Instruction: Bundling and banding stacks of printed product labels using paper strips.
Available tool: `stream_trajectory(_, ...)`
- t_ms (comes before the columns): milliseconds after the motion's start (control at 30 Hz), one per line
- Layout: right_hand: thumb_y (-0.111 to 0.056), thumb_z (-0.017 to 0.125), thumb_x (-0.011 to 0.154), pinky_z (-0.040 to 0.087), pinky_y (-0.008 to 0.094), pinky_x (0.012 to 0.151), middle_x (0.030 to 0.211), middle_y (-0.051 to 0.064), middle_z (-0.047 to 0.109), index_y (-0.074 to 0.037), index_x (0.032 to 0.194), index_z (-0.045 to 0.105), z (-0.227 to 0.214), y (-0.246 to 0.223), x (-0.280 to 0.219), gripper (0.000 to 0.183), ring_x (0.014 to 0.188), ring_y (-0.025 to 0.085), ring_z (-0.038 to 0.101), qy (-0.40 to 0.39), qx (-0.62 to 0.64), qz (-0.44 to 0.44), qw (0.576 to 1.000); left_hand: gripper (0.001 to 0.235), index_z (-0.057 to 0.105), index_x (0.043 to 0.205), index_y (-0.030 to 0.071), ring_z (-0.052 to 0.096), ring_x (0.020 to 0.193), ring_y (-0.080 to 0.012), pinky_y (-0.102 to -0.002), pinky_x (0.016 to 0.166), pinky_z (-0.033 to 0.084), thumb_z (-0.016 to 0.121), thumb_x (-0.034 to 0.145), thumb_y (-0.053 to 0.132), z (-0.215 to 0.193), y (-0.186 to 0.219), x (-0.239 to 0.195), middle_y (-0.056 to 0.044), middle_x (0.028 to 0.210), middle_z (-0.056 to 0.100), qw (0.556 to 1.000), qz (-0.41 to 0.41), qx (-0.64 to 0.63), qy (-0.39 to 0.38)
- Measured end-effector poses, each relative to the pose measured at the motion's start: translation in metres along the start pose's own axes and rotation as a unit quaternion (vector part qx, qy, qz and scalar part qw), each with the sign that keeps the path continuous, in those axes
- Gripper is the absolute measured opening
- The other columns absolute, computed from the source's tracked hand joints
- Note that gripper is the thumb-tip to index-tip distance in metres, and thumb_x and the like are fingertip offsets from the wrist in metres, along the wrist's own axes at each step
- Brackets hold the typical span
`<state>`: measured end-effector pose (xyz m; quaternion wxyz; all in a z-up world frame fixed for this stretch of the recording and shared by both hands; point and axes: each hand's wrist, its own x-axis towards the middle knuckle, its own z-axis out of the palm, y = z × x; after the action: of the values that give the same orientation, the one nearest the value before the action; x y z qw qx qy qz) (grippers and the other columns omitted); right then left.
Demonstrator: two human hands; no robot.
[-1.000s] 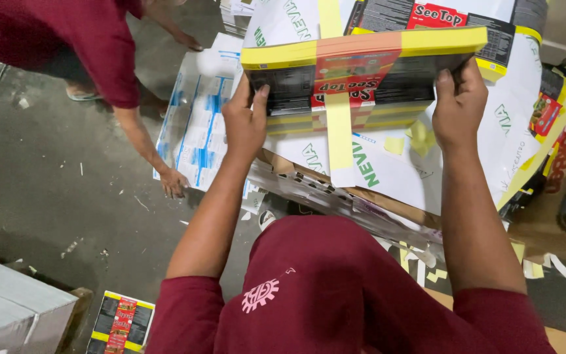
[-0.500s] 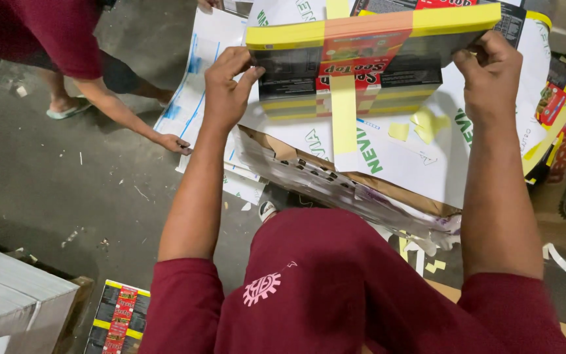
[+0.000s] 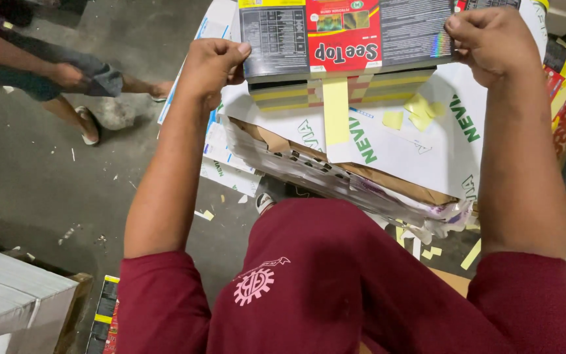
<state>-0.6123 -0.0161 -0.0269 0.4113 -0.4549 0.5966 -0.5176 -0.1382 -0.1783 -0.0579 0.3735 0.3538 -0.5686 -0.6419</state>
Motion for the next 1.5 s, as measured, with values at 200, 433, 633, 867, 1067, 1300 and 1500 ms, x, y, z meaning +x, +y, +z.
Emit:
stream_trajectory(200,-0.016,0.072,0.111,0.051,0.028,0.068,0.090,0.002,0.069,0.002,0.115,0.073,0.009,0.006,0.002,0.019,0.072,0.010,0.059,0.015,-0.052,0.058,0.997,0.024,0.073,0.085,-0.005,0.053,0.054,-0.0105,-0.027,0.051,0.045,0.078,0.094,0.016,0.002,-0.012,0.001,-0.001,0.065,0.060,0.995,-0.093,0.006,0.040)
stream_trajectory(433,-0.014,0.075,0.109,0.058,0.033,0.071,0.098,0.005,0.073,0.004,0.118,0.075,0.017,0.003,-0.006,0.020,0.081,0.012,0.066,0.035,-0.126,-0.003,0.991,0.023,0.075,0.085,-0.005,0.054,0.053,-0.0093,-0.026,0.050,0.045,0.081,0.091,0.016,0.013,0.005,-0.010,-0.004,0.065,0.065,0.992,-0.045,0.091,0.074)
stream_trajectory(633,-0.013,0.075,0.109,0.060,0.033,0.071,0.095,0.006,0.073,0.005,0.116,0.076,0.018,0.007,-0.004,0.020,0.079,0.013,0.067,0.041,-0.139,-0.018,0.989,0.023,0.076,0.083,-0.004,0.059,0.055,-0.0083,-0.026,0.052,0.049,0.082,0.091,0.016,0.015,0.007,-0.015,-0.004,0.066,0.068,0.979,-0.015,0.181,0.092)
stream_trajectory(867,-0.011,0.074,0.108,0.061,0.034,0.070,0.091,0.007,0.071,0.006,0.112,0.076,0.026,0.003,-0.008,0.018,0.076,0.013,0.066,0.051,-0.170,-0.037,0.983,0.022,0.076,0.082,-0.005,0.059,0.057,-0.0082,-0.026,0.053,0.048,0.081,0.092,0.015,0.011,0.000,-0.014,-0.003,0.066,0.069,0.980,0.020,0.180,0.081)
stream_trajectory(1067,-0.016,0.073,0.112,0.062,0.033,0.070,0.098,0.006,0.074,0.002,0.115,0.076,0.028,0.000,-0.011,0.018,0.080,0.014,0.070,0.052,-0.157,-0.020,0.986,0.021,0.079,0.084,-0.002,0.062,0.056,-0.0079,-0.026,0.053,0.051,0.083,0.090,0.018,0.019,0.007,-0.021,-0.005,0.066,0.072,0.954,0.042,0.275,0.114)
stream_trajectory(1300,-0.014,0.071,0.112,0.062,0.034,0.072,0.104,0.006,0.074,0.001,0.121,0.074,0.031,-0.008,-0.016,0.017,0.086,0.016,0.070,0.038,-0.166,-0.019,0.985,0.021,0.080,0.084,-0.001,0.066,0.054,-0.0180,-0.035,0.055,0.052,0.082,0.092,0.018,0.025,0.014,-0.028,-0.010,0.065,0.071,0.915,0.117,0.366,0.123)
stream_trajectory(1500,-0.014,0.073,0.110,0.065,0.038,0.074,0.106,0.007,0.074,0.000,0.125,0.072,0.032,-0.012,-0.013,0.020,0.090,0.017,0.073,0.038,-0.164,-0.011,0.986,0.049,0.068,0.126,0.000,0.057,0.112,-0.0363,-0.048,0.091,0.041,0.082,0.079,0.006,0.065,0.037,-0.048,-0.017,0.120,0.063,0.757,0.351,0.532,0.141)
